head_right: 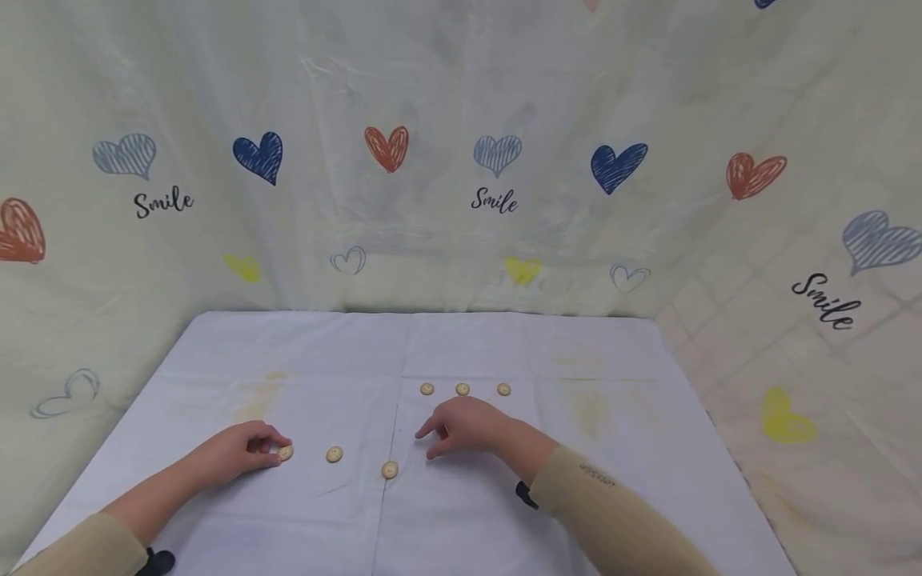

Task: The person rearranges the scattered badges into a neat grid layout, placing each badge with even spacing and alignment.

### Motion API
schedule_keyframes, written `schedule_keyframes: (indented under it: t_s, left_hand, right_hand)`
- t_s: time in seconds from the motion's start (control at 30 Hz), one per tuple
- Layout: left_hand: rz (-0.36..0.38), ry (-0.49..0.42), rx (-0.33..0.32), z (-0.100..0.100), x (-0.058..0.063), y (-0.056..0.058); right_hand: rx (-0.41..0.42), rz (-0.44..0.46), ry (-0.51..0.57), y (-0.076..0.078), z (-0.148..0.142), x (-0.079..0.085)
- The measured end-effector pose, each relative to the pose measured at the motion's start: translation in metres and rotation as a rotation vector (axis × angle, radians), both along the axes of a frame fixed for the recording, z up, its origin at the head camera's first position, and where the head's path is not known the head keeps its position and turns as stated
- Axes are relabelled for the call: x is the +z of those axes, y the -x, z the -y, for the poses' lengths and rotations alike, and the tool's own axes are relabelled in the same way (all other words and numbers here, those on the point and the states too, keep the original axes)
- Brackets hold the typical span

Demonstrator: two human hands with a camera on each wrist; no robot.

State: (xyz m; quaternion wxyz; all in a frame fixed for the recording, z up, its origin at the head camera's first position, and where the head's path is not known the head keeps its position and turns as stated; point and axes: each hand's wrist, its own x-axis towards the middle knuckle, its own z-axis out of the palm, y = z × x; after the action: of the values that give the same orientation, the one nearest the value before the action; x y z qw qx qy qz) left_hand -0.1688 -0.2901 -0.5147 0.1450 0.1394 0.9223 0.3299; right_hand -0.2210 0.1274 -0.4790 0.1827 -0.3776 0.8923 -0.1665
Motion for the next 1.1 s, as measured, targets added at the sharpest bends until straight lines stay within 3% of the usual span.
schedule_keyframes:
  t_s: [0.23, 0.4, 0.8, 1.1]
  left_hand:
    - [0.007, 0.002, 0.003, -0.004, 0.002, -0.001]
    - [0.007, 0.000, 0.002, -0.005, 0.002, -0.002]
    - [0.007, 0.015, 0.000, -0.003, 0.000, -0.001]
    - [-0.002, 0.019, 0.009, -0.003, 0.001, -0.003]
  right_hand:
    - [0.144, -0.030, -0.021, -0.009, 0.036, -0.005]
    - [0.184, -0.061, -0.033, -0.010, 0.047, -0.013]
    - [0.215, -0.097, -0.081, -0.013, 0.054, -0.017]
    - [0.167, -0.094, -0.015, -0.009, 0.047, -0.010]
